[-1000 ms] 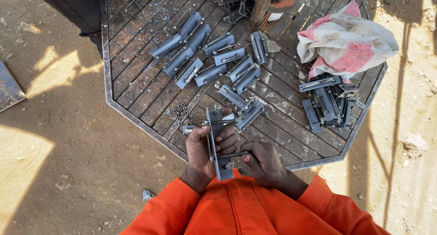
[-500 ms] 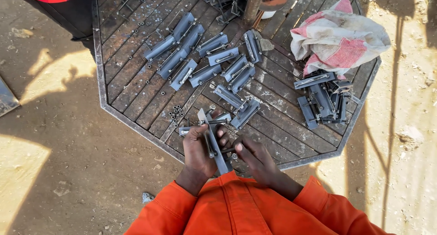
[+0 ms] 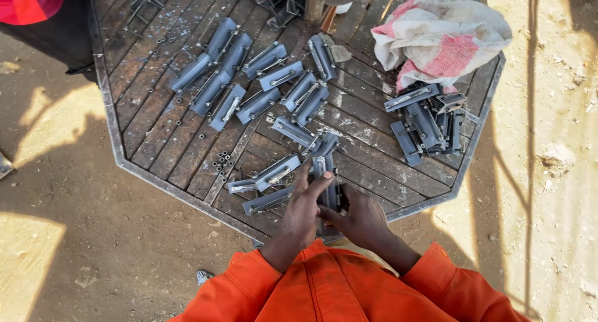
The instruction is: The person is assembling small metal brackets by manually inserting pins into them and then using an angle grinder to finish the assembly.
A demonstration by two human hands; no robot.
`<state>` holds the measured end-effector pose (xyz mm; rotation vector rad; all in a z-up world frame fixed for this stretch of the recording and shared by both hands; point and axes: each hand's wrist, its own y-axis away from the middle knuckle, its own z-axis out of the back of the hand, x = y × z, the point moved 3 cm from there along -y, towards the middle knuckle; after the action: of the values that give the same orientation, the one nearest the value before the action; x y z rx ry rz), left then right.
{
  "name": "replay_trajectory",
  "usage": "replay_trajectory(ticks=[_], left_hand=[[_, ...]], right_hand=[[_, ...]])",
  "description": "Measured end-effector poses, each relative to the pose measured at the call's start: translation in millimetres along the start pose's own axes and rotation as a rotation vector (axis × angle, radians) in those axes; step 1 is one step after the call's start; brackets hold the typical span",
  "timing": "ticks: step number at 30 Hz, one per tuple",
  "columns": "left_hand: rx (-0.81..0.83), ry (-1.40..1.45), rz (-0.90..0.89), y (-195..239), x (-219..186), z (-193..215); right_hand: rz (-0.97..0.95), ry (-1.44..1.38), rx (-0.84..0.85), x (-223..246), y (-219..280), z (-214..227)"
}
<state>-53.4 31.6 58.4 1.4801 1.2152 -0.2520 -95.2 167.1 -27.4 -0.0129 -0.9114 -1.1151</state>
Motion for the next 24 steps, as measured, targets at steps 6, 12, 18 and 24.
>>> replay_trajectory(ticks=[6, 12, 18, 24], left_hand=[[0.202, -0.003, -0.021, -13.0, 27.4, -29.6], [0.22, -0.047, -0.002, -51.6, 91.1, -31.4], [0.041, -0.009, 0.046, -83.3, 137.7, -14.4], [-0.234, -0.106, 0.024, -111.4, 154.8, 12.8]], right_hand=[[-0.165, 0.21, -0.122, -72.1, -10.3, 42.4], [0.179, 0.542, -0.506, -147.1, -51.7, 141.6], [0.183, 0.682, -0.408, -203.6, -110.7, 202.8], [0.305, 0.416, -0.491, -258.4, -154.9, 195.8]])
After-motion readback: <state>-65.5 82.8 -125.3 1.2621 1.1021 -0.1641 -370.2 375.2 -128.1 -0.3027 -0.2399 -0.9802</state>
